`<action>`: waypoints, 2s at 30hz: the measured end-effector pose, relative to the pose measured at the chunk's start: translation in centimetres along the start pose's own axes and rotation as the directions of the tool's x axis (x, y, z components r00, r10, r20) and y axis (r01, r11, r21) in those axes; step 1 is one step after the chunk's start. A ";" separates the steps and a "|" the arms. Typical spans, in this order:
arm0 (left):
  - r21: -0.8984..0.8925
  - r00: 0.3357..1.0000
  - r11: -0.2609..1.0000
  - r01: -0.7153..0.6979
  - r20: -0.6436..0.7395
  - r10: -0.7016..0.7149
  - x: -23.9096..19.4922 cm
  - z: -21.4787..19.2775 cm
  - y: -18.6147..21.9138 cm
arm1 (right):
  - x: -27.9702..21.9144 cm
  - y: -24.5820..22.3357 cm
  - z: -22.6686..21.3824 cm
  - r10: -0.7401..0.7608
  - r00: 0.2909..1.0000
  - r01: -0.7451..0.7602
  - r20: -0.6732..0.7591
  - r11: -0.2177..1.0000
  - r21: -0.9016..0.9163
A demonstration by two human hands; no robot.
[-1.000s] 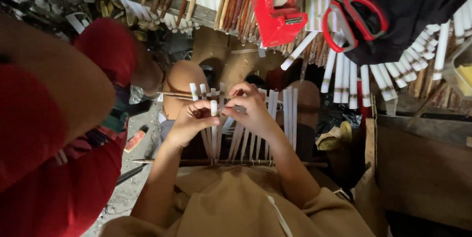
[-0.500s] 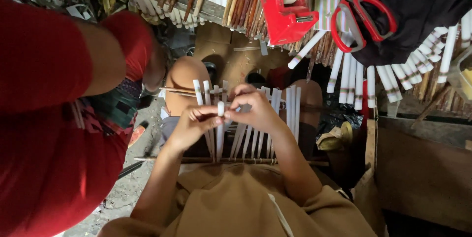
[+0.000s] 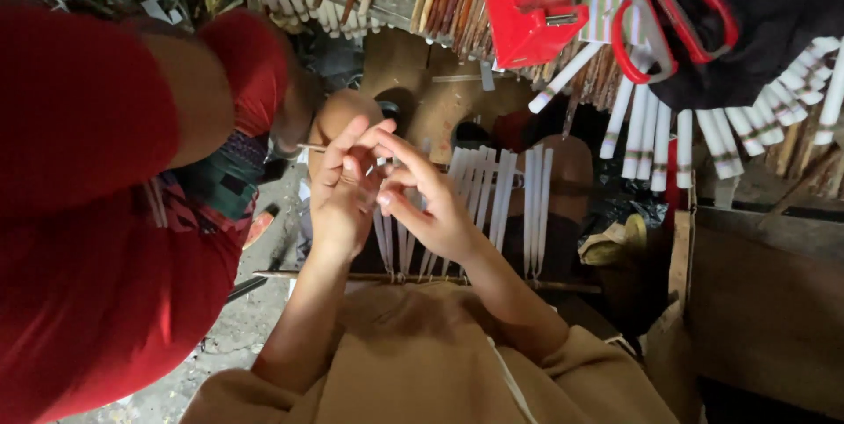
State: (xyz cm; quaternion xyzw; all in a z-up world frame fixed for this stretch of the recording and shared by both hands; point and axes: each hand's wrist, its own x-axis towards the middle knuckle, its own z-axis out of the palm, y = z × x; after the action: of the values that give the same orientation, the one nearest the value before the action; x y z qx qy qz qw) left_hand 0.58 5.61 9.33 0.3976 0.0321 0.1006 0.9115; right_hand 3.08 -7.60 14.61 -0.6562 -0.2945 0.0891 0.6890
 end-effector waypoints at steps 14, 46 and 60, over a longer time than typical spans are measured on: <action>0.539 0.993 0.838 0.087 -0.116 -0.028 -0.6 -0.6 -0.5 | -1.6 2.3 -1.3 0.105 0.994 -0.112 -0.039 0.936 -0.334; -0.170 0.901 0.906 0.388 -0.139 -0.412 0.7 -0.7 -6.6 | -7.0 2.6 -3.2 0.422 0.896 -0.417 -0.137 0.907 0.063; 0.971 0.808 -0.237 -0.022 -0.122 -0.576 -1.2 3.4 -7.5 | -9.9 6.1 -9.9 0.513 0.787 -0.589 -0.342 0.789 -0.173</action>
State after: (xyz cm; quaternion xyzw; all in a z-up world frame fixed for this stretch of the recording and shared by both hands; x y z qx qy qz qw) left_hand 1.10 -2.05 6.11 0.9284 0.0065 -0.2605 0.2647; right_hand 1.80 -20.30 6.21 -0.8072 0.0020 0.1542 0.5698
